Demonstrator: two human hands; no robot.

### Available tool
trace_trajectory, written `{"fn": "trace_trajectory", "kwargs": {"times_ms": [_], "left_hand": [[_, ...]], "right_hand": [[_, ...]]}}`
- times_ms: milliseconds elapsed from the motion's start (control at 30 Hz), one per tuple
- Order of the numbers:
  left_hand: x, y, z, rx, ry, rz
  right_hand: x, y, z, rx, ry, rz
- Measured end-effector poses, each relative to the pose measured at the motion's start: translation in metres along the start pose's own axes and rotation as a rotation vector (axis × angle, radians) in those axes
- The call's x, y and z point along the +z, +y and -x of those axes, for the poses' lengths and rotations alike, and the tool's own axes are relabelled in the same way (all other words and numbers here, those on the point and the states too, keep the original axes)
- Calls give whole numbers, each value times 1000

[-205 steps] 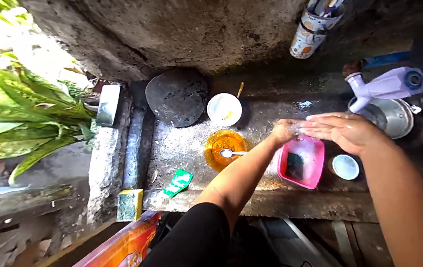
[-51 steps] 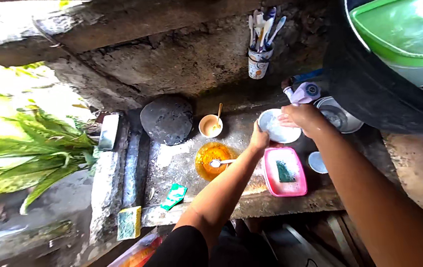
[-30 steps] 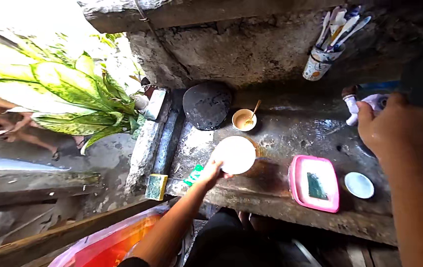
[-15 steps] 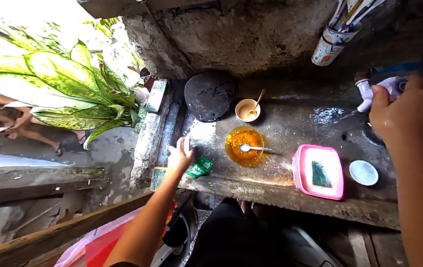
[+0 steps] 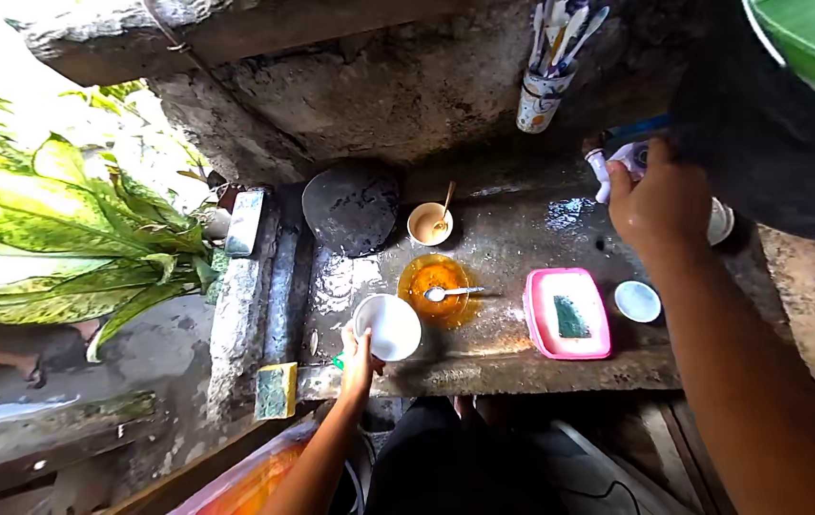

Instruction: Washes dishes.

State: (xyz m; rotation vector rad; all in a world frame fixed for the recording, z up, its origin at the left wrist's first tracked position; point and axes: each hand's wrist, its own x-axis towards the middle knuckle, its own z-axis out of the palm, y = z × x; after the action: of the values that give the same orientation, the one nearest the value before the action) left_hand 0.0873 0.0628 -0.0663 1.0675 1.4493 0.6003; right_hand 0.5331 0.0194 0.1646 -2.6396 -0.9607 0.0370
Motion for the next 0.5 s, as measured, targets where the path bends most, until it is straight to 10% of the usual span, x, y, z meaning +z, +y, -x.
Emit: {"fn": "trace_trajectory", "kwargs": {"times_ms": [267,500], "left_hand": [[141,10,-10,56,-440,-670],[197,-7,-11,-106,-491,-704]], "right_hand": [[-6,-1,1,13,-37,0],[-6,-1,0,37,-39,-17]]}}
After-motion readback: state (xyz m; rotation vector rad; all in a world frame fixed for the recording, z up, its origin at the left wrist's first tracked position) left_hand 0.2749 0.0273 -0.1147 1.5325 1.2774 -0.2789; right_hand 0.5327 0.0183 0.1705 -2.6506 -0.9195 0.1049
